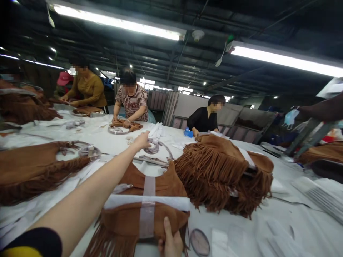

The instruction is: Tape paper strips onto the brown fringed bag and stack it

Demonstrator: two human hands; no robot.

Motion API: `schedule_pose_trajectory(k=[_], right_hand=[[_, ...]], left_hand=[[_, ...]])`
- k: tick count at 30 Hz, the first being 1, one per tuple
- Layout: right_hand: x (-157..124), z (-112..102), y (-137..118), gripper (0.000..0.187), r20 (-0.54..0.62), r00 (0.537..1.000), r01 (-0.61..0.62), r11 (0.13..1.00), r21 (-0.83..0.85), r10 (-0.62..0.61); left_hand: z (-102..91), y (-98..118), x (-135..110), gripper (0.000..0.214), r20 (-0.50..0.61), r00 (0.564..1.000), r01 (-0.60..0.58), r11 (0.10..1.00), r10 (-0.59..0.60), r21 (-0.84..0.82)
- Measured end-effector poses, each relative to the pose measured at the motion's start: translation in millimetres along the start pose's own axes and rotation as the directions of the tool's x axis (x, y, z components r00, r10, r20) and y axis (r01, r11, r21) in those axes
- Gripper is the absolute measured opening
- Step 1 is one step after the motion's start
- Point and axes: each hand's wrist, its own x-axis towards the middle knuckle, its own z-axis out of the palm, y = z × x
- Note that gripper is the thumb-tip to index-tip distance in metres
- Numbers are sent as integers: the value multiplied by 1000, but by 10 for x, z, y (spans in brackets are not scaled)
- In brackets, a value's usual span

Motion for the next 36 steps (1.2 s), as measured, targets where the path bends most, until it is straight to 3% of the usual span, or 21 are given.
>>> schedule_pose_trajectory(k=[2,5,7,10,14,16,18,21,26,32,36], right_hand=[[241,180,67,67,-58,989,-125,984,128,133],[431,344,152,77,-88,966,-218,949,230,243],[467,379,195,79,-98,967,-208,952,226,235],[463,379,229,79,-123,968,-189,959,209,218],[457,383,234,79,-127,973,-170,969,177,194],[457,389,228,79,-137,974,-157,972,177,182],[450,390,214,79,-139,975,-146,972,184,173],[425,386,176,75,-99,979,-159,969,190,180],[374,408,116,71,-71,979,-175,965,196,192],[325,347,85,73,-41,991,-117,980,159,124],[447,326,226,78,-36,999,20,999,-43,-21]], left_hand=[[311,-146,-91,81,60,998,-1,1000,2,-18],[625,-440,-442,72,136,991,0,999,6,-46],[708,-626,-798,67,141,990,14,998,-6,-58],[776,-780,-1526,71,53,998,28,993,-22,-113],[1037,-675,-2592,83,45,999,32,994,-28,-104],[1208,-540,-2962,89,52,996,79,997,-78,-21],[1338,-408,-3176,90,33,992,120,992,-122,49],[1426,-291,-3310,87,-55,988,151,984,-146,96],[1470,-280,-3356,93,-156,978,154,983,-137,103],[1510,-327,-3105,92,-195,968,166,986,-159,22],[1547,-395,-2868,99,-154,971,185,983,-182,6]])
